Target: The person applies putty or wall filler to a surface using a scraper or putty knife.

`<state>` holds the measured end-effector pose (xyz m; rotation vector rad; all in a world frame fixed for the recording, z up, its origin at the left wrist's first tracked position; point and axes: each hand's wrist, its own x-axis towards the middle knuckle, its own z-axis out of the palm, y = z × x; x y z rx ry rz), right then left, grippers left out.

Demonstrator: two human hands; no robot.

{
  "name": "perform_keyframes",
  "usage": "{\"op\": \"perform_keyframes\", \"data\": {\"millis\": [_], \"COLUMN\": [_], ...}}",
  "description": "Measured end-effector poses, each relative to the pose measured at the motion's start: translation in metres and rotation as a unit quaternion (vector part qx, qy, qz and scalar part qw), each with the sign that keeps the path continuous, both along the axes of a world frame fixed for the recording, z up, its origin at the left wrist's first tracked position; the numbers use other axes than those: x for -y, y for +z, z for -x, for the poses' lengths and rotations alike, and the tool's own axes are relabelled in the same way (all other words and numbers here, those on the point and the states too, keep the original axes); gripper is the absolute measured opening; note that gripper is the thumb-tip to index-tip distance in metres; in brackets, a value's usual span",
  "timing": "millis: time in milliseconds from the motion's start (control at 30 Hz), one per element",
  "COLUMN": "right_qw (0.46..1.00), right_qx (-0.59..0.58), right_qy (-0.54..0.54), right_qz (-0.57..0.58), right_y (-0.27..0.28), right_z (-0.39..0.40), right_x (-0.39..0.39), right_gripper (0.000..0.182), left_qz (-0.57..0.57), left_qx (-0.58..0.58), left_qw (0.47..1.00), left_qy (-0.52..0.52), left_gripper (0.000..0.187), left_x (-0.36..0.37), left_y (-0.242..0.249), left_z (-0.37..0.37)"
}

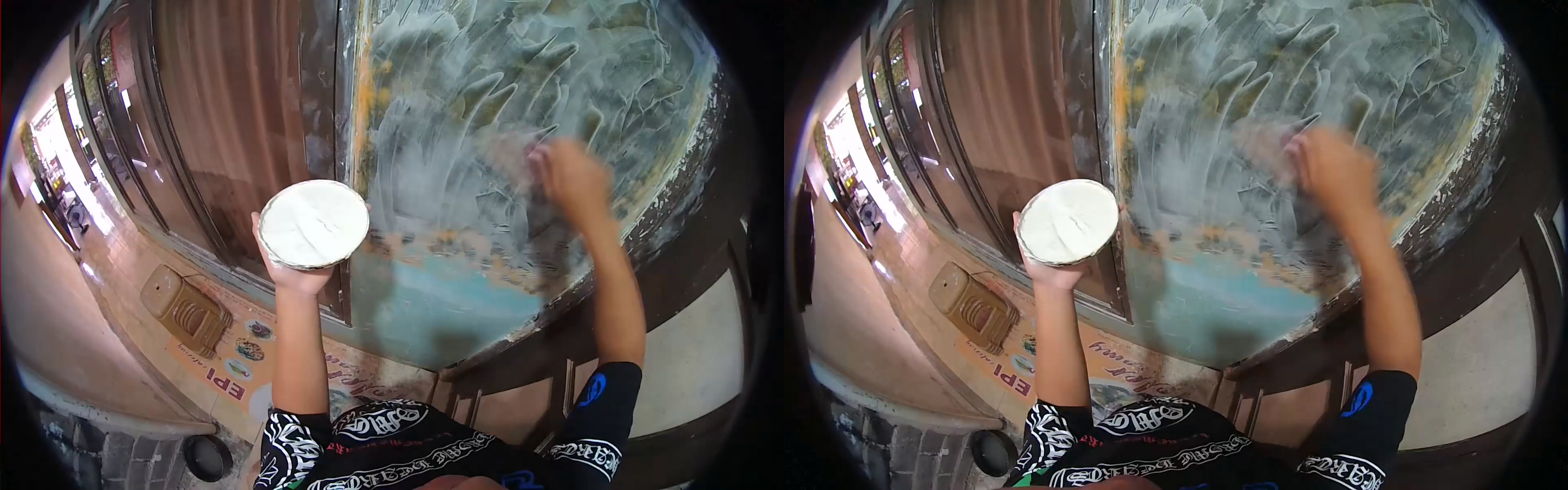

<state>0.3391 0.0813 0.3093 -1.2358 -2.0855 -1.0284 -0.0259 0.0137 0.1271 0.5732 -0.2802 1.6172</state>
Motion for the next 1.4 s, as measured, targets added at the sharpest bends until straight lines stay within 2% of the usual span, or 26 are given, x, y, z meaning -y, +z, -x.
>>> {"op": "perform_keyframes", "data": {"millis": [33,67,133,200,267,300,333,400,500,567,600,633,667,733,767,833,867,900,967,1000,1067,1133,1267,1300,1367,1400], "right_qw": [0.992,0.977,0.968,0.97,0.988,0.984,0.971,0.944,0.949,0.983,0.988,0.997,0.997,0.976,0.976,0.965,0.98,0.986,0.975,0.963,0.957,0.963,0.997,0.994,0.98,0.98], "right_qx": [-0.081,-0.174,-0.21,-0.14,-0.031,0.089,0.125,0.242,0.255,0.142,0.14,0.076,-0.005,-0.179,-0.177,-0.169,-0.076,0.016,0.113,0.203,0.225,0.214,0.066,-0.023,-0.165,-0.166], "right_qy": [0.049,0.095,0.115,0.197,0.136,0.084,0.059,0.072,0.04,0.035,-0.019,-0.034,0.015,0.108,0.107,0.196,0.181,0.163,0.131,0.062,0.088,0.034,-0.04,0.071,0.074,0.073], "right_qz": [-0.08,-0.078,-0.077,-0.034,0.06,0.128,0.195,0.212,0.179,0.112,0.062,-0.005,-0.073,-0.063,-0.066,-0.036,-0.009,0.02,0.14,0.167,0.159,0.158,0.001,-0.077,-0.079,-0.08], "right_y": [0.034,0.062,0.079,0.068,0.008,-0.026,-0.068,-0.15,-0.155,-0.087,-0.043,-0.001,0.029,0.072,0.071,0.055,0.032,-0.005,-0.089,-0.135,-0.168,-0.158,-0.001,0.03,0.079,0.077], "right_z": [-0.012,-0.026,-0.043,-0.04,-0.018,-0.01,-0.009,-0.021,-0.032,-0.033,-0.035,-0.033,-0.04,-0.054,-0.055,-0.057,-0.053,-0.046,-0.038,-0.042,-0.048,-0.052,-0.04,-0.05,-0.05,-0.05], "right_x": [0.004,0.009,0.013,0.029,0.034,0.034,0.026,-0.001,-0.02,-0.018,-0.009,0.005,0.01,0.025,0.028,0.039,0.038,0.033,0.021,0.01,0.001,-0.016,0.005,0.006,0.032,0.035], "right_gripper": [0.023,0.02,0.017,0.014,0.014,0.012,0.012,0.01,0.01,0.013,0.019,0.025,0.023,0.018,0.018,0.013,0.01,0.007,0.008,0.007,0.008,0.008,0.016,0.016,0.019,0.019], "left_qz": [-0.032,-0.062,-0.029,-0.038,-0.015,-0.004,0.006,0.013,0.111,0.108,0.104,0.052,0.053,0.088,0.055,0.048,0.047,0.076,0.093,0.106,0.104,0.099,0.102,0.082,0.026,0.026], "left_qx": [0.002,0.004,0.014,-0.003,-0.009,0.005,0.018,0.032,-0.01,-0.008,-0.005,-0.03,-0.029,-0.028,-0.028,-0.025,-0.026,0.061,0.034,0.008,-0.016,-0.04,-0.039,-0.024,0.021,0.02], "left_qw": [0.999,0.998,0.999,0.999,1.0,1.0,1.0,0.999,0.993,0.993,0.994,0.998,0.998,0.995,0.998,0.998,0.999,0.995,0.995,0.993,0.994,0.994,0.994,0.996,0.999,0.999], "left_qy": [-0.016,-0.03,-0.015,-0.016,-0.008,-0.013,-0.018,-0.022,0.042,0.036,0.031,0.011,0.01,0.044,0.018,0.013,0.01,-0.009,0.016,0.042,0.034,0.03,0.017,0.013,-0.036,-0.036], "left_gripper": [0.08,0.08,0.083,0.084,0.085,0.086,0.086,0.086,0.085,0.086,0.086,0.087,0.087,0.089,0.09,0.088,0.086,0.086,0.086,0.087,0.087,0.087,0.088,0.087,0.086,0.086], "left_x": [-0.001,-0.002,-0.003,-0.004,-0.006,-0.006,-0.007,-0.008,-0.009,-0.008,-0.009,-0.008,-0.008,-0.008,-0.007,-0.008,-0.008,-0.011,-0.012,-0.013,-0.01,-0.01,-0.01,-0.011,-0.01,-0.009], "left_y": [0.004,0.006,0.007,0.008,0.008,0.007,0.006,0.007,0.011,0.012,0.012,0.014,0.014,0.015,0.015,0.015,0.014,0.009,0.01,0.011,0.015,0.02,0.024,0.023,0.02,0.02], "left_z": [-0.001,-0.001,-0.001,-0.001,-0.003,-0.004,-0.006,-0.009,-0.017,-0.015,-0.015,-0.015,-0.015,-0.014,-0.012,-0.01,-0.008,-0.003,-0.005,-0.007,-0.011,-0.012,-0.011,-0.01,-0.004,-0.002]}}
